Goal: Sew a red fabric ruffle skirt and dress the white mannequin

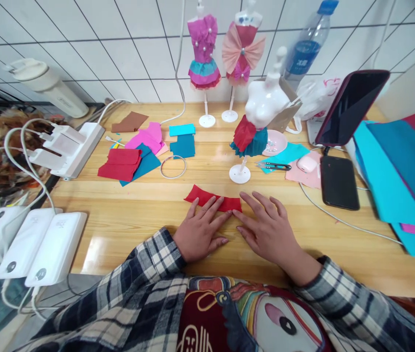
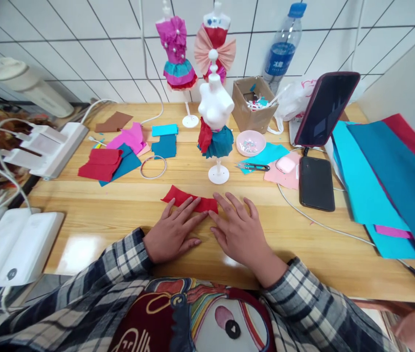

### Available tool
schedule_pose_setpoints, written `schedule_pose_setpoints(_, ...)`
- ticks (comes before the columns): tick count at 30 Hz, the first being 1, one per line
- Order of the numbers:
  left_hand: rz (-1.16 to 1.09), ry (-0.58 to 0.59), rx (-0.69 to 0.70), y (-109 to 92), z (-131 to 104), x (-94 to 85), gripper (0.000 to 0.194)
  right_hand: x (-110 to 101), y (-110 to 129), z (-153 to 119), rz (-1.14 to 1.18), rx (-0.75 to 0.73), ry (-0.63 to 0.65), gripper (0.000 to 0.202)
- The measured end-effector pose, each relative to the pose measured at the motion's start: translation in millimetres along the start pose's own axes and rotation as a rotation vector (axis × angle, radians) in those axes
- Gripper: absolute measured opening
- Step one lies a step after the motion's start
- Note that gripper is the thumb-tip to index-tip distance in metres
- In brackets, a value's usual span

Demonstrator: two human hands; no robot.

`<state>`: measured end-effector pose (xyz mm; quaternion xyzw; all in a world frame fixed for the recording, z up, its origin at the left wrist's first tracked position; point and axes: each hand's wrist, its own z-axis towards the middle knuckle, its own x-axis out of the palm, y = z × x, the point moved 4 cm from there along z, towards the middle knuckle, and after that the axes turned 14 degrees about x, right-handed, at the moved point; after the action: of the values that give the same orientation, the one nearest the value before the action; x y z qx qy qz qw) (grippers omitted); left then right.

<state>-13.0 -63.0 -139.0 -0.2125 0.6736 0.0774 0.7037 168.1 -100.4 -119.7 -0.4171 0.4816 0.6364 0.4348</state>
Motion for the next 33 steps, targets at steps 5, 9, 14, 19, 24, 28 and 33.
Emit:
schedule_pose_setpoints(5, -0.016, 0.037, -0.036, 0.1, 1.2, -1.3, 0.064, -3.9, -5.9, 0.4, 0.013, 0.133, 0.007, 0.024)
schedule_pose_setpoints(9, -0.017, 0.044, -0.032, -0.5, 1.5, -1.8, 0.064, -9.0, -10.7, 1.7, 0.009, 0.207, -0.017, 0.024)
schedule_pose_setpoints(14, -0.008, 0.068, -0.033, -0.3, 2.0, -0.9, 0.066, -2.3, -1.7, 0.1, -0.021, 0.018, 0.014, 0.034)
schedule_pose_setpoints(19, 0.006, 0.061, -0.022, 0.8, 1.7, 1.0, 0.065, 0.9, 0.6, 0.3, -0.051, 0.072, -0.004, 0.035)
schedule_pose_setpoints(24, 0.045, 0.052, -0.002, 0.0, -1.5, 0.6, 0.069, 13.7, 11.0, -3.2, -0.049, -0.049, 0.094, 0.048)
schedule_pose_setpoints(28, 0.105, -0.018, 0.031, 4.5, -17.7, -10.8, 0.072, 16.8, 7.8, -4.4, -0.051, -0.016, 0.092, 0.046)
schedule_pose_setpoints(33, 0.121, -0.071, 0.067, 17.5, -34.3, -20.3, 0.064, 11.4, 8.7, -2.5, -0.047, 0.016, 0.060, 0.042)
